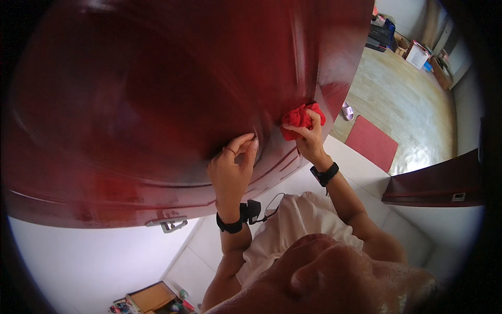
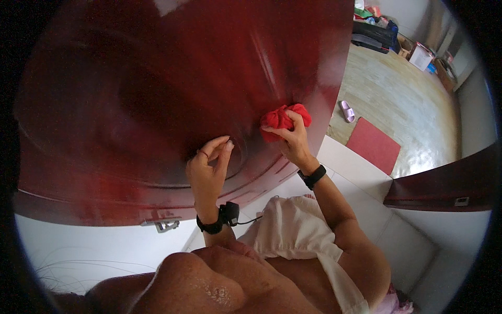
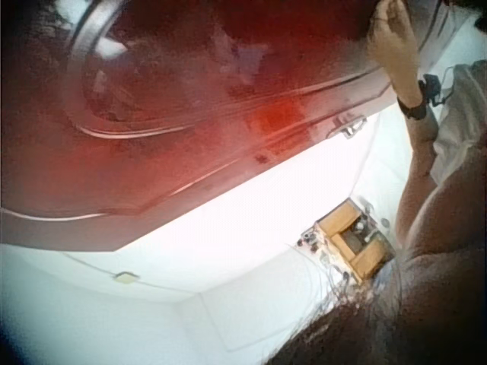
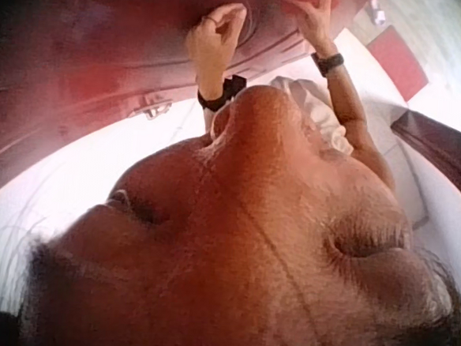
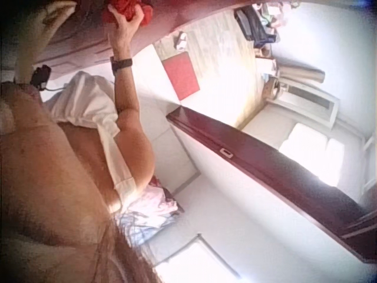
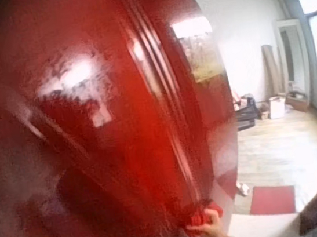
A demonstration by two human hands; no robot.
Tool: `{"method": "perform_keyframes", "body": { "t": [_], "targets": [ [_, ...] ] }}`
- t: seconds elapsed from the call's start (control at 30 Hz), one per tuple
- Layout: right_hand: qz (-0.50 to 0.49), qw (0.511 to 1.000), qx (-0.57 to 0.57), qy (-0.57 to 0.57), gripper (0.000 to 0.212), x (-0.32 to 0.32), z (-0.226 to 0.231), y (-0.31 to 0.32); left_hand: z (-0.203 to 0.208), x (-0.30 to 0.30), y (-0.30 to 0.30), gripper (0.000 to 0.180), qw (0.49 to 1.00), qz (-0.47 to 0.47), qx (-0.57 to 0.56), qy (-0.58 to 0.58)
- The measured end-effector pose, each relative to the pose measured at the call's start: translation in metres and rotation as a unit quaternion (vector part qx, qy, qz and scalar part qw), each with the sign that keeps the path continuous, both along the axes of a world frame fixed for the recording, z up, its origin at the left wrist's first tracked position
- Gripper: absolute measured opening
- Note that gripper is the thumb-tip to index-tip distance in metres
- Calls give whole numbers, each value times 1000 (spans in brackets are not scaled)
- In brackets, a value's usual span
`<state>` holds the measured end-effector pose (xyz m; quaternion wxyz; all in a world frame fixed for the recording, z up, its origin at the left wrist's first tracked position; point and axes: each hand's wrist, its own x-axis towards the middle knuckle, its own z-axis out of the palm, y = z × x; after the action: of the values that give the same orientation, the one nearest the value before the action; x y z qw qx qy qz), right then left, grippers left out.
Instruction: The person wipes the surface of a wooden door using a cloth, moving it across different sections of the wood by hand.
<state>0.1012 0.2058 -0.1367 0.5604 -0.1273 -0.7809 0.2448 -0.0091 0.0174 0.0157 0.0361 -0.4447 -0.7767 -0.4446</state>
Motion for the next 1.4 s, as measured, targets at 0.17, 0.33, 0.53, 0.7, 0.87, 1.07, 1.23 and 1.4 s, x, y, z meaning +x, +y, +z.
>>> {"method": "perform_keyframes", "body": {
  "t": [0.17,0.33,0.53,0.7,0.87,1.07,1.23,1.4],
  "targets": [
    [-30,999,8,38,67,2,73,17,-11,-8,9,19,998,3,-9,-62],
    [-33,990,67,119,69,-8,217,24,-10,-3,10,22,994,13,-4,-106],
    [-50,981,128,138,66,-18,204,31,-11,-6,10,21,993,3,-3,-120],
    [-24,998,55,25,65,-1,73,29,-13,-7,13,19,993,12,22,-114],
    [2,998,48,-42,64,20,34,41,-13,-5,17,17,995,21,28,-94],
    [-32,992,118,37,68,18,184,60,-9,4,19,24,994,59,-11,-88],
    [-55,984,142,97,68,8,216,66,-18,6,23,28,991,52,54,-109],
    [-18,993,112,-27,65,27,128,66,-16,13,24,26,990,89,59,-94]
  ]
}}
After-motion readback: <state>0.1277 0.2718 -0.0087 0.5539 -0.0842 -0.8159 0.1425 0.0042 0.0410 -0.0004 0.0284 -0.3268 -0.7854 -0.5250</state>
